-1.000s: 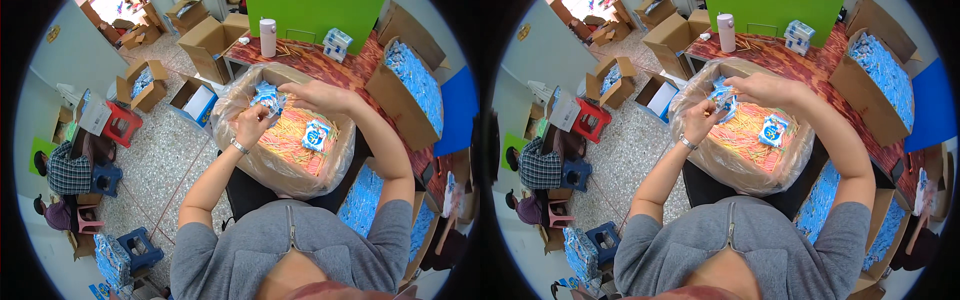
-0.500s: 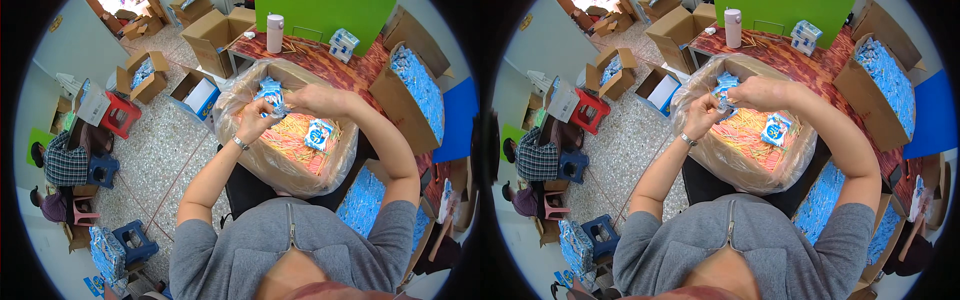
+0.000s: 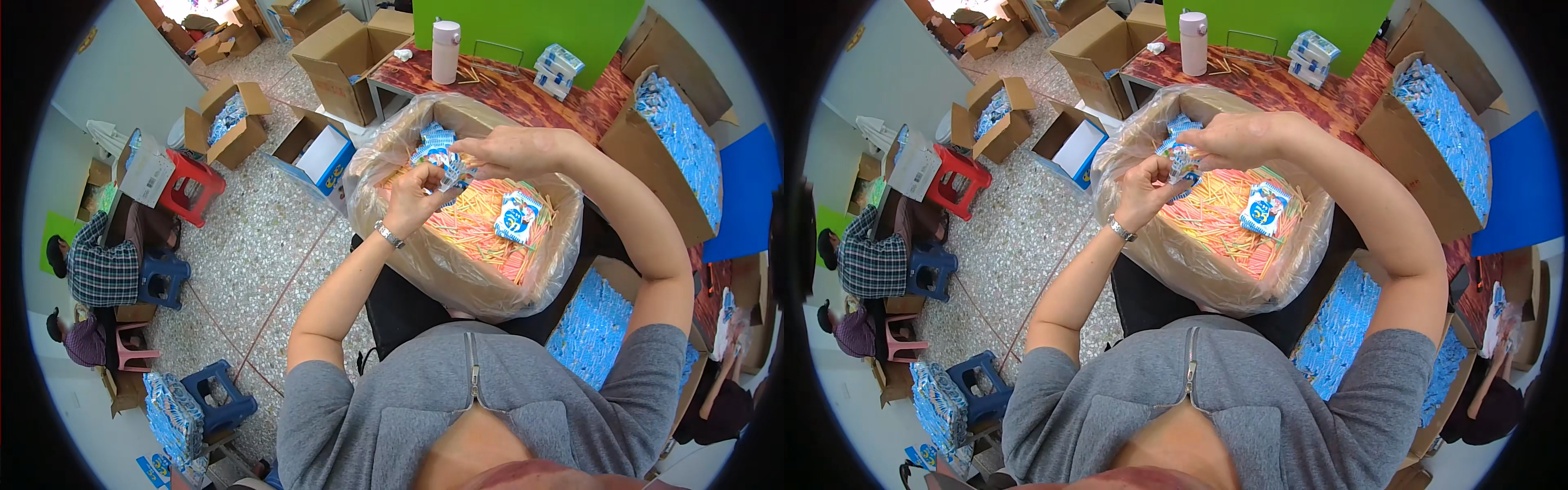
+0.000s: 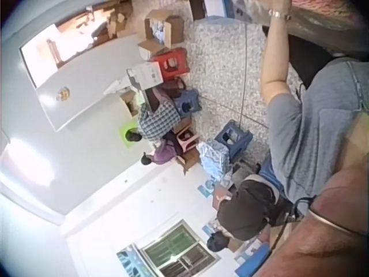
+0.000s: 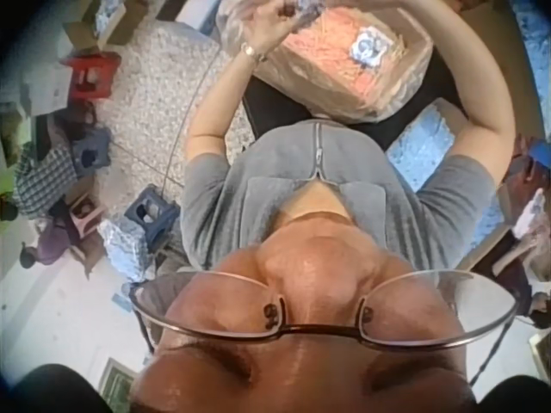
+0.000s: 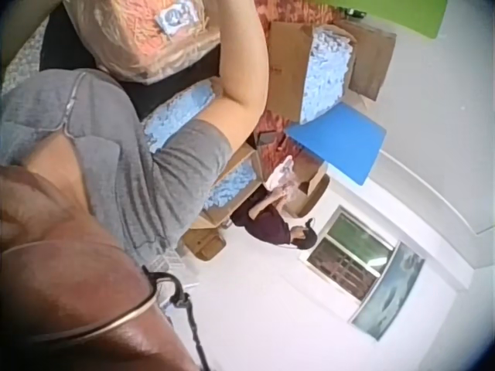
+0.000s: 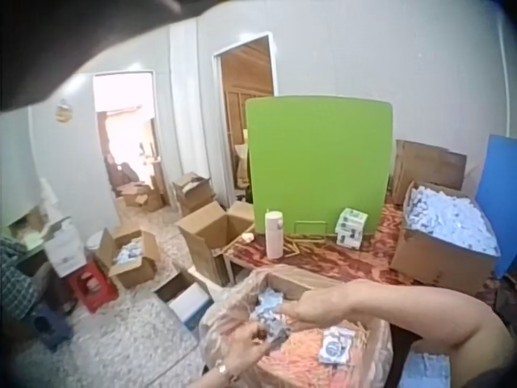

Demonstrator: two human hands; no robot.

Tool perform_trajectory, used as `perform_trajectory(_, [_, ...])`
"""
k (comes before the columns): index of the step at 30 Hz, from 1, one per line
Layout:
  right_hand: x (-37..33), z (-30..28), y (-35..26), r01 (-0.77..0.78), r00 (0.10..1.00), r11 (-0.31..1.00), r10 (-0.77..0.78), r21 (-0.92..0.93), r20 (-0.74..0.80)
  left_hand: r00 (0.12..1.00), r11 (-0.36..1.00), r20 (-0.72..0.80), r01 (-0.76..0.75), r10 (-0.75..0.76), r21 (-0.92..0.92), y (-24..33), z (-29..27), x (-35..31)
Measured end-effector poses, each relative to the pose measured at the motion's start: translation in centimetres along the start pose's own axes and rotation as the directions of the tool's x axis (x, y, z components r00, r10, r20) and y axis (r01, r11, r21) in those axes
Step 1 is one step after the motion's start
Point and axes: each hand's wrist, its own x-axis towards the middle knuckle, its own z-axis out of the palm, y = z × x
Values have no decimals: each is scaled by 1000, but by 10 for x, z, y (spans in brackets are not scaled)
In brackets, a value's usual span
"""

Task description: Packing small packages into a box with protective shredded paper filler.

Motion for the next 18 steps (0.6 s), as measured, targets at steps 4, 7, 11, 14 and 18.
perform_trajectory(4, [8,-3,-2,-29,996,999,32,-43,79,997,992,-14,-70,72,110,10,-4,-1])
perform_trajectory(7, [16,-9,-4,-122,966,991,130,-48,224,995,984,1,-104,105,143,18,-4,-1])
perform_trajectory(11, [27,-26,-24,-340,840,940,321,-36,438,984,960,36,-179,176,215,8,-2,0])
perform_trajectory(14, [31,-30,-31,-287,873,948,319,-139,370,985,957,45,-175,169,231,7,-1,0])
perform_trajectory(18, [19,-31,-20,-110,994,979,105,-169,-37,994,987,72,-95,87,126,1,1,1])
